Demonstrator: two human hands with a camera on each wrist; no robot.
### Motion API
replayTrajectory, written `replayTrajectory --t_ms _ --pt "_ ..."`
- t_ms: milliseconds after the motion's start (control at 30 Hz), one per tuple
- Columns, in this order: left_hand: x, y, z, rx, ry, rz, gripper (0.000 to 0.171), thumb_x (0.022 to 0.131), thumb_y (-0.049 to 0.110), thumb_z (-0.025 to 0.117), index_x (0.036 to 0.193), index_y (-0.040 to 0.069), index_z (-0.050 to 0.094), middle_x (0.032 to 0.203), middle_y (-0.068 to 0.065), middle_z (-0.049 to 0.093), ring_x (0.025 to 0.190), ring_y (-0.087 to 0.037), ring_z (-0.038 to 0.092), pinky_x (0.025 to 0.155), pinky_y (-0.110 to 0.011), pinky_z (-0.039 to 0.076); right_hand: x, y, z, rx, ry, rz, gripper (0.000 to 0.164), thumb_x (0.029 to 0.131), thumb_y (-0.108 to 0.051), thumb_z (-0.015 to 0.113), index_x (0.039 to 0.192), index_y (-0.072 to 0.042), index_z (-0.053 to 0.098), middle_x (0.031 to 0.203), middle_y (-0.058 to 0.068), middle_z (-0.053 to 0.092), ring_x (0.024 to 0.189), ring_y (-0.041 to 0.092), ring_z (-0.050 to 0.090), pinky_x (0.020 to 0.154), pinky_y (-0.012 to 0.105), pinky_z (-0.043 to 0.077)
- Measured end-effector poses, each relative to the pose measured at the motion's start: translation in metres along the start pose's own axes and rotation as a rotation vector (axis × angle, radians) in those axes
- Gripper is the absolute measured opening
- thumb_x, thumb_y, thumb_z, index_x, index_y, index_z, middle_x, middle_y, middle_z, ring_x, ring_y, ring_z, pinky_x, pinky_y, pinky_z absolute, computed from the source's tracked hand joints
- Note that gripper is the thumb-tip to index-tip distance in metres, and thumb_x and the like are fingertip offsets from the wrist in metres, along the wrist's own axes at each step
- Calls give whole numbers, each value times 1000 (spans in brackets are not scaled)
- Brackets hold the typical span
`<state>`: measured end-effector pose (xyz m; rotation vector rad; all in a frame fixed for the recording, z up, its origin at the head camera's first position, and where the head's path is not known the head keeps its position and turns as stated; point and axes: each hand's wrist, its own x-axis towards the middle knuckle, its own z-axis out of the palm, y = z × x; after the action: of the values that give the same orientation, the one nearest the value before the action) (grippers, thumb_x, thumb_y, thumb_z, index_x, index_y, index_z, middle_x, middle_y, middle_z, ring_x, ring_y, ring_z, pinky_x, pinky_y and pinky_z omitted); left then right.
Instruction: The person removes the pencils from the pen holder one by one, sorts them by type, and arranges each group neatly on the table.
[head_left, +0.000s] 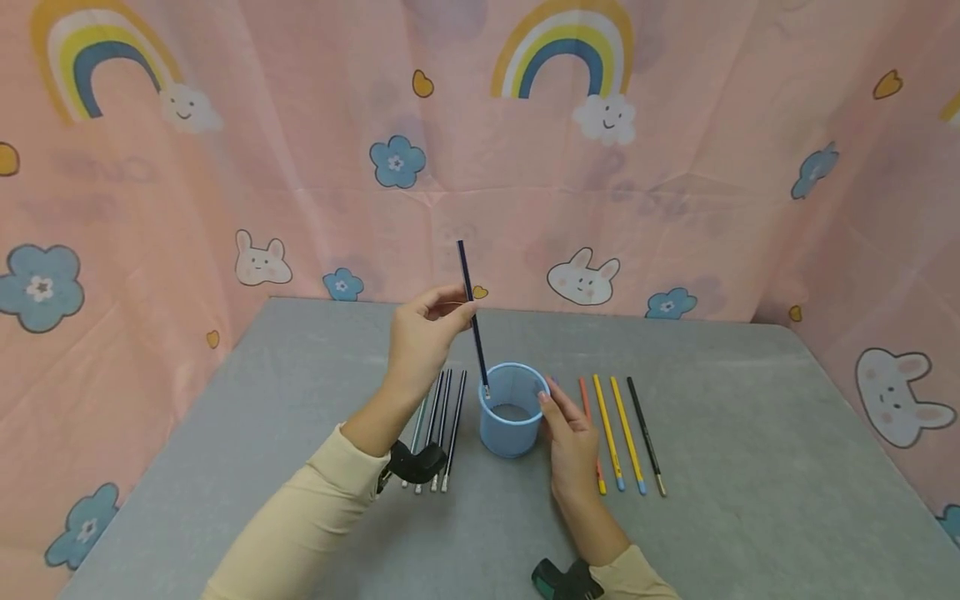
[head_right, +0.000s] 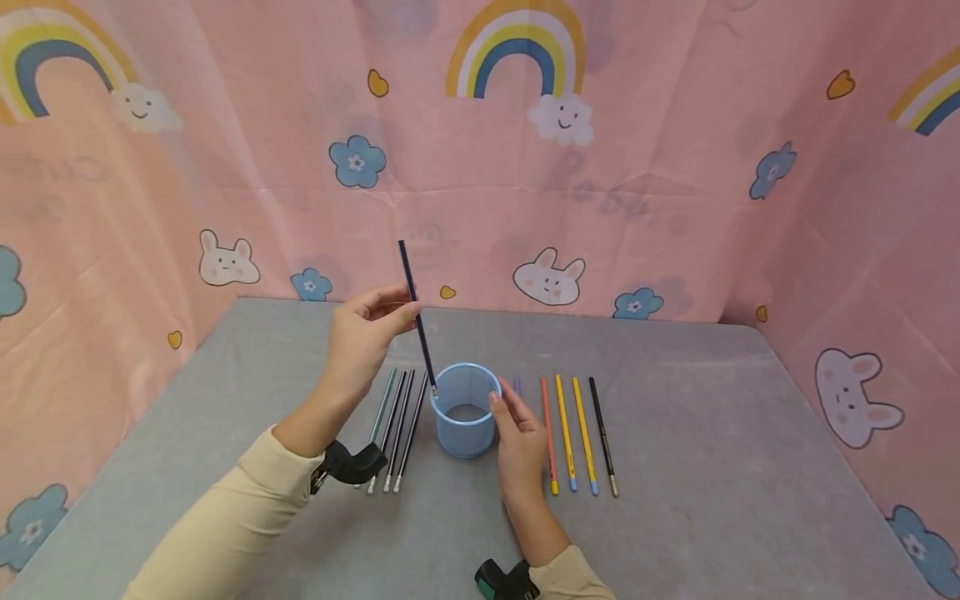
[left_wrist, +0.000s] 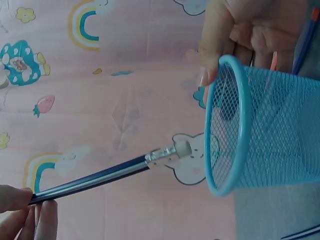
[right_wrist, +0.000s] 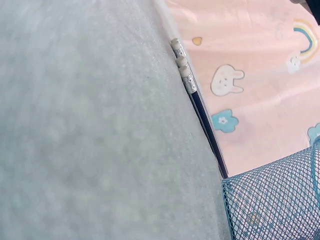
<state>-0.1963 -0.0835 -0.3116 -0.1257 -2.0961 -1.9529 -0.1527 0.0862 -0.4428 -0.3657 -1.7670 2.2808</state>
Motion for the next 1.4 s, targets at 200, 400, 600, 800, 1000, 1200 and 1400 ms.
replayTrajectory --t_ms 200,400,600,800,1000,1200,1400 --pt "2 -3 -15 59 -5 -76 27 91 12 73 116 2 72 107 -16 73 82 -11 70 77 -21 60 0 1 0 10 -5 -1 40 97 -18 66 133 -1 61 115 -13 72 99 -6 64 80 13 55" --pt "3 -12 -24 145 -47 -115 27 90 11 72 116 1 71 106 -15 71 88 -16 70 78 -24 61 0 1 -1 7 5 10 40 97 -19 66 133 -2 62 115 -14 72 100 -6 64 80 12 55" --pt "4 -25 -31 229 -80 -158 25 91 8 71 114 -1 70 106 -18 71 87 -20 72 78 -28 62 0 0 0 7 -5 6 41 97 -18 65 134 -1 60 119 -11 71 104 -6 63 83 12 55" --pt "5 -42 -38 304 -120 -245 24 91 8 71 112 -2 71 108 -20 71 88 -24 73 81 -33 62 -1 0 0 0 -10 1 41 97 -19 65 134 -1 61 119 -11 71 103 -6 63 82 12 55" --pt "7 -58 -44 377 -150 -302 23 89 6 72 109 -5 71 109 -22 72 92 -30 73 79 -34 63 0 0 -1 -6 -14 2 40 97 -20 65 134 -3 61 119 -11 71 102 -5 63 82 12 55" --pt "7 -72 -53 511 -168 -324 19 88 5 71 104 -5 73 105 -22 74 75 -24 74 75 -36 63 0 0 -1 -3 -7 -1 40 97 -20 65 133 -2 61 118 -11 72 102 -6 63 82 12 55" --pt "8 -86 -62 601 -189 -324 16 87 5 72 100 -4 74 97 -20 75 66 -16 69 63 -28 58 0 0 -1 -8 -7 2 41 97 -20 65 134 -2 61 119 -11 72 103 -6 63 82 12 55"
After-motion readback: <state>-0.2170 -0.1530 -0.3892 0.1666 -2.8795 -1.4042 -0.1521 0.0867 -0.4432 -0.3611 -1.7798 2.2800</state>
